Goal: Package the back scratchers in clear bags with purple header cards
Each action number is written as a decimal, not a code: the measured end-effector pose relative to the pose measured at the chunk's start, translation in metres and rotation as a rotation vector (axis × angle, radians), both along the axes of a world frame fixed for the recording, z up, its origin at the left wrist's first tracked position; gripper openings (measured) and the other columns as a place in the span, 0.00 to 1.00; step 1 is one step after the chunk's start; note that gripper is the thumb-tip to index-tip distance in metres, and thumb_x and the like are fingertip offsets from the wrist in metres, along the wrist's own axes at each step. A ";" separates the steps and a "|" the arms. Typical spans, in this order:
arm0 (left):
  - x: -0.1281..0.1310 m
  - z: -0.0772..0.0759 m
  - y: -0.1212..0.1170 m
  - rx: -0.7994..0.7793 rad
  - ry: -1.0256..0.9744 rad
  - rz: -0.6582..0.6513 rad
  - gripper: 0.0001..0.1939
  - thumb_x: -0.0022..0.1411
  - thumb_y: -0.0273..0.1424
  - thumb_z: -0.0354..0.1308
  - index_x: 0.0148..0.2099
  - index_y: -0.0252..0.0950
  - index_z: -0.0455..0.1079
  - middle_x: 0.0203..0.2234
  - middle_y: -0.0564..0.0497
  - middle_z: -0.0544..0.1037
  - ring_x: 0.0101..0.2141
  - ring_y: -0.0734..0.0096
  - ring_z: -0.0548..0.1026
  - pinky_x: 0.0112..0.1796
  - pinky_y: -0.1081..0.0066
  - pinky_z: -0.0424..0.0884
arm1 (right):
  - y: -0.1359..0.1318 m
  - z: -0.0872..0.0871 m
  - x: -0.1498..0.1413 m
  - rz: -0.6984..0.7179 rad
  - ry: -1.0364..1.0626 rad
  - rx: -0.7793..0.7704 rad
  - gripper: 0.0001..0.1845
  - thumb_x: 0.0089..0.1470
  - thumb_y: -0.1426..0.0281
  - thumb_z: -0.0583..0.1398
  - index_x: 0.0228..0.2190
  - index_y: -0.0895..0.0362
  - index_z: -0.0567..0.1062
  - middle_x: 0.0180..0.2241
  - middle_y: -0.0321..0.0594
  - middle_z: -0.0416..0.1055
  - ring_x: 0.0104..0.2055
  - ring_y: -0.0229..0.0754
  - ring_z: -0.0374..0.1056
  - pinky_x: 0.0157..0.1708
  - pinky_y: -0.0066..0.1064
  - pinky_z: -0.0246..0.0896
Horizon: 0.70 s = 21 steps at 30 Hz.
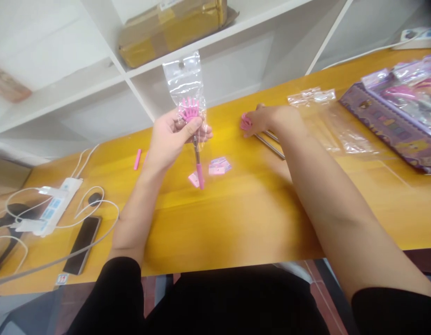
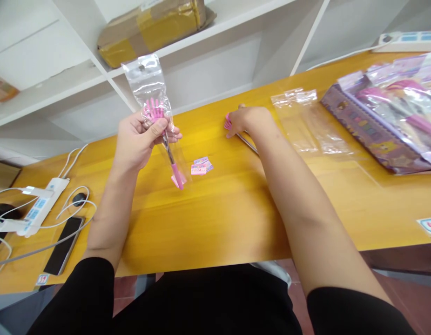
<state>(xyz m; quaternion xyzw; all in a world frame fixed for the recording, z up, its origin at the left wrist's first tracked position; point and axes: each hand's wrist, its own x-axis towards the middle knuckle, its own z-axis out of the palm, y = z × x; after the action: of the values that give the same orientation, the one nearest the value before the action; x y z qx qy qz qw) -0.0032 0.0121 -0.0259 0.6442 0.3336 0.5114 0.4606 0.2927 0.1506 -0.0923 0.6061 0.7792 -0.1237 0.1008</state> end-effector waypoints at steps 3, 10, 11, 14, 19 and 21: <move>0.000 0.000 0.001 0.024 -0.008 -0.016 0.21 0.63 0.47 0.81 0.43 0.37 0.81 0.33 0.50 0.89 0.35 0.61 0.91 0.37 0.68 0.89 | 0.005 -0.006 0.003 -0.058 -0.092 -0.042 0.34 0.63 0.56 0.73 0.63 0.60 0.78 0.58 0.62 0.72 0.54 0.57 0.74 0.54 0.43 0.70; 0.000 0.002 -0.001 0.031 -0.017 -0.019 0.19 0.64 0.45 0.81 0.43 0.37 0.82 0.33 0.50 0.89 0.35 0.61 0.91 0.39 0.66 0.91 | 0.017 -0.013 0.000 -0.095 -0.167 -0.108 0.24 0.68 0.56 0.69 0.53 0.63 0.83 0.45 0.56 0.79 0.50 0.56 0.77 0.52 0.43 0.72; 0.000 0.002 -0.001 0.033 -0.021 -0.027 0.18 0.64 0.44 0.81 0.43 0.37 0.82 0.33 0.50 0.88 0.35 0.60 0.91 0.38 0.66 0.91 | 0.018 -0.014 0.001 -0.100 -0.170 -0.123 0.23 0.68 0.55 0.68 0.50 0.63 0.84 0.43 0.56 0.79 0.49 0.56 0.77 0.51 0.43 0.72; 0.000 0.002 -0.001 0.041 -0.020 -0.046 0.18 0.65 0.44 0.80 0.43 0.37 0.82 0.33 0.50 0.88 0.35 0.60 0.91 0.38 0.65 0.91 | 0.019 -0.014 0.002 -0.117 -0.166 -0.153 0.23 0.70 0.53 0.67 0.45 0.63 0.85 0.42 0.56 0.79 0.48 0.55 0.77 0.51 0.44 0.72; -0.001 0.001 -0.001 0.047 0.047 -0.045 0.20 0.66 0.48 0.79 0.43 0.37 0.80 0.35 0.48 0.89 0.36 0.59 0.91 0.38 0.64 0.91 | 0.018 -0.012 0.002 -0.134 -0.145 -0.138 0.29 0.70 0.47 0.67 0.43 0.64 0.85 0.44 0.60 0.78 0.52 0.59 0.76 0.53 0.47 0.71; -0.001 0.001 -0.001 0.043 0.060 -0.042 0.21 0.66 0.49 0.78 0.43 0.37 0.79 0.35 0.48 0.88 0.36 0.58 0.91 0.38 0.63 0.91 | 0.017 -0.011 0.001 -0.132 -0.121 -0.105 0.27 0.67 0.49 0.69 0.43 0.64 0.84 0.42 0.59 0.78 0.53 0.60 0.76 0.53 0.48 0.70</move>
<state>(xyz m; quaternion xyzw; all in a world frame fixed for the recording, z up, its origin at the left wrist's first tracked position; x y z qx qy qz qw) -0.0042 0.0107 -0.0252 0.6758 0.3225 0.4892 0.4472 0.2936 0.1671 -0.1033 0.6565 0.7225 -0.1338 0.1706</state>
